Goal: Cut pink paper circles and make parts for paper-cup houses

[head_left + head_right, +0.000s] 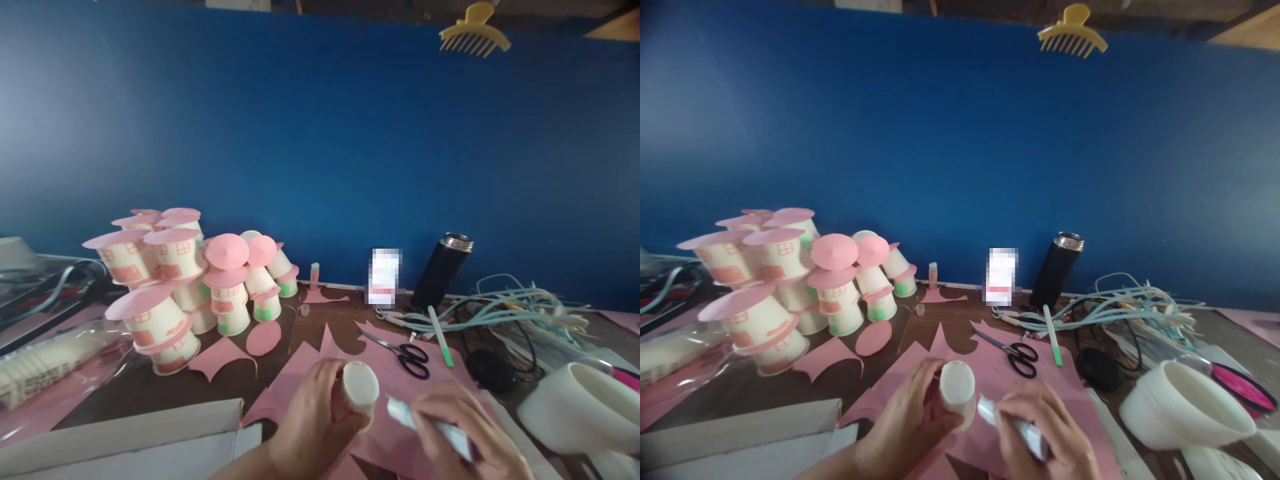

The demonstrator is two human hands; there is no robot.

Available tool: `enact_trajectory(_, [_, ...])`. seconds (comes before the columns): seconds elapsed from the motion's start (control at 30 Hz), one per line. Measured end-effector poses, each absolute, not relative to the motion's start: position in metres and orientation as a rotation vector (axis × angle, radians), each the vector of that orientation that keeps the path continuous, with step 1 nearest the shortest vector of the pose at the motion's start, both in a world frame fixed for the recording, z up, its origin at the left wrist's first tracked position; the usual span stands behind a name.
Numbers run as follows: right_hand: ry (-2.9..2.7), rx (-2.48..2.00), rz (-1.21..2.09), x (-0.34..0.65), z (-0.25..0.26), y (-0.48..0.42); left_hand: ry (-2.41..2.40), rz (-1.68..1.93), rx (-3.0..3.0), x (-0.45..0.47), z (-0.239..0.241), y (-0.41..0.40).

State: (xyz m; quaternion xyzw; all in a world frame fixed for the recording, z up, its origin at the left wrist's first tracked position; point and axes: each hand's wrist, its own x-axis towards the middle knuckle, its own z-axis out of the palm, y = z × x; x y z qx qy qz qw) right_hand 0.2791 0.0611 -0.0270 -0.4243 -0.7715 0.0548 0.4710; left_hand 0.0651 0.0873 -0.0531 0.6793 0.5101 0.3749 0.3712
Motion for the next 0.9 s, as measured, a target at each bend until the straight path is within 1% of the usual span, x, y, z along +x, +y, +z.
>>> enact_trajectory(0.17, [-1.681, -1.16, 0.279, 0.283, -0.026, 0.064, 1.192, 0.894, 1.728, 0.062, -0.052, 0.087])
enact_trajectory(0.33, [-1.459, -1.267, 0.461, 0.278, -0.031, 0.062, 0.94, 0.933, 1.584, 0.056, -0.056, 0.091])
enact_trajectory(0.5, [-1.681, -1.08, 0.331, 0.276, -0.032, 0.059, 0.739, 1.015, 1.474, 0.054, -0.058, 0.097])
enact_trajectory(0.63, [-1.798, -0.931, 0.2, 0.274, -0.031, 0.056, 0.673, 1.008, 1.415, 0.054, -0.056, 0.098])
enact_trajectory(0.77, [-1.845, -0.877, 0.109, 0.273, -0.027, 0.055, 0.628, 0.988, 1.374, 0.054, -0.053, 0.096])
enact_trajectory(0.9, [-1.875, -0.862, 0.094, 0.273, -0.023, 0.053, 0.626, 0.967, 1.365, 0.055, -0.049, 0.094])
